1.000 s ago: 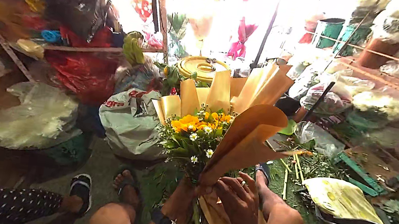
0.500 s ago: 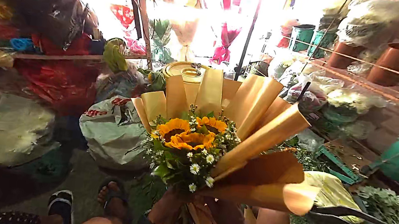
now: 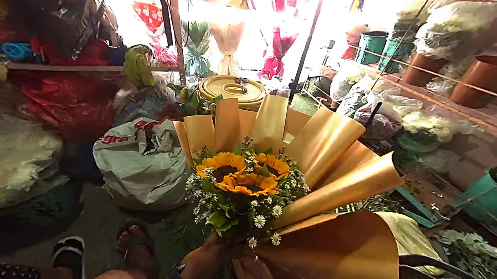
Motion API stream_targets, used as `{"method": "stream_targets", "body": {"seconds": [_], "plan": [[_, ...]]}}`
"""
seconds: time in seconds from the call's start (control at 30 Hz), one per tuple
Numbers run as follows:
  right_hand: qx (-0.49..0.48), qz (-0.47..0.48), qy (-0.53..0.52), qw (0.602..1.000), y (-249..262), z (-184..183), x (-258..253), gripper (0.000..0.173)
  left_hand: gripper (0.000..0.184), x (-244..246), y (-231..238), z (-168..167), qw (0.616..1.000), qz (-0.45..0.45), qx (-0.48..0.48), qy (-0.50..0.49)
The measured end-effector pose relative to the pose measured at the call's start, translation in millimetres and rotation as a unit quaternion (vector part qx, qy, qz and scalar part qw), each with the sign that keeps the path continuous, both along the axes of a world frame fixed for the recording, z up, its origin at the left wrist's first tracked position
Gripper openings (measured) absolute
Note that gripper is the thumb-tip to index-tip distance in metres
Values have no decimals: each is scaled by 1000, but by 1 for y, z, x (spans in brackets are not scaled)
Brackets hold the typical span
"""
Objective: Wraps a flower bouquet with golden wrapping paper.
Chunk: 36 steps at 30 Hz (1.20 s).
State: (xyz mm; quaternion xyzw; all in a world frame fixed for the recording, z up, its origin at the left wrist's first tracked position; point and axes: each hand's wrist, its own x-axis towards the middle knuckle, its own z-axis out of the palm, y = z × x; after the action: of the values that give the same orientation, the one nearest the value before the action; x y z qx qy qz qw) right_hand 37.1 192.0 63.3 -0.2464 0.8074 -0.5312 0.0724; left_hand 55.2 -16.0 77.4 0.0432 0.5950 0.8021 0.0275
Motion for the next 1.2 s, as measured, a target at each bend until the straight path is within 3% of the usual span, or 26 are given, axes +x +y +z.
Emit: {"method": "stream_targets", "body": {"seconds": [0.07, 0.1, 0.17, 0.23, 0.37, 0.6, 0.73, 0.9, 1.07, 1.2], "plan": [[-44, -138, -11, 989, -16, 27, 13, 32, 50, -14, -2, -33, 999, 6, 4, 36], [-74, -207, 18, 975, -27, 21, 15, 37, 52, -16, -1, -34, 999, 16, -1, 33], [-101, -257, 128, 953, -32, -19, 2, 49, 54, -16, 1, -30, 999, 39, -6, 17], [-84, -247, 149, 954, -32, -33, -4, 51, 60, -15, 0, -30, 998, 49, 19, 17], [-64, -172, 188, 965, -30, -41, -13, 37, 60, -14, -6, -34, 998, 54, 22, 12], [-9, -115, 53, 992, -29, -14, 3, 31, 55, -6, -9, -27, 998, 66, -2, -8], [-40, -118, 111, 986, -30, -19, 4, 26, 53, -6, -2, -25, 997, 69, 22, -30], [11, -126, 20, 992, -27, -24, 5, 37, 45, -8, 3, -22, 998, 57, -8, -40], [-26, -166, 92, 981, -21, -32, 5, 33, 44, -15, -2, -34, 999, 30, 31, -3], [-31, -120, 59, 990, -9, -19, 4, 27, 36, -10, 0, -29, 998, 36, -48, -29]]}}
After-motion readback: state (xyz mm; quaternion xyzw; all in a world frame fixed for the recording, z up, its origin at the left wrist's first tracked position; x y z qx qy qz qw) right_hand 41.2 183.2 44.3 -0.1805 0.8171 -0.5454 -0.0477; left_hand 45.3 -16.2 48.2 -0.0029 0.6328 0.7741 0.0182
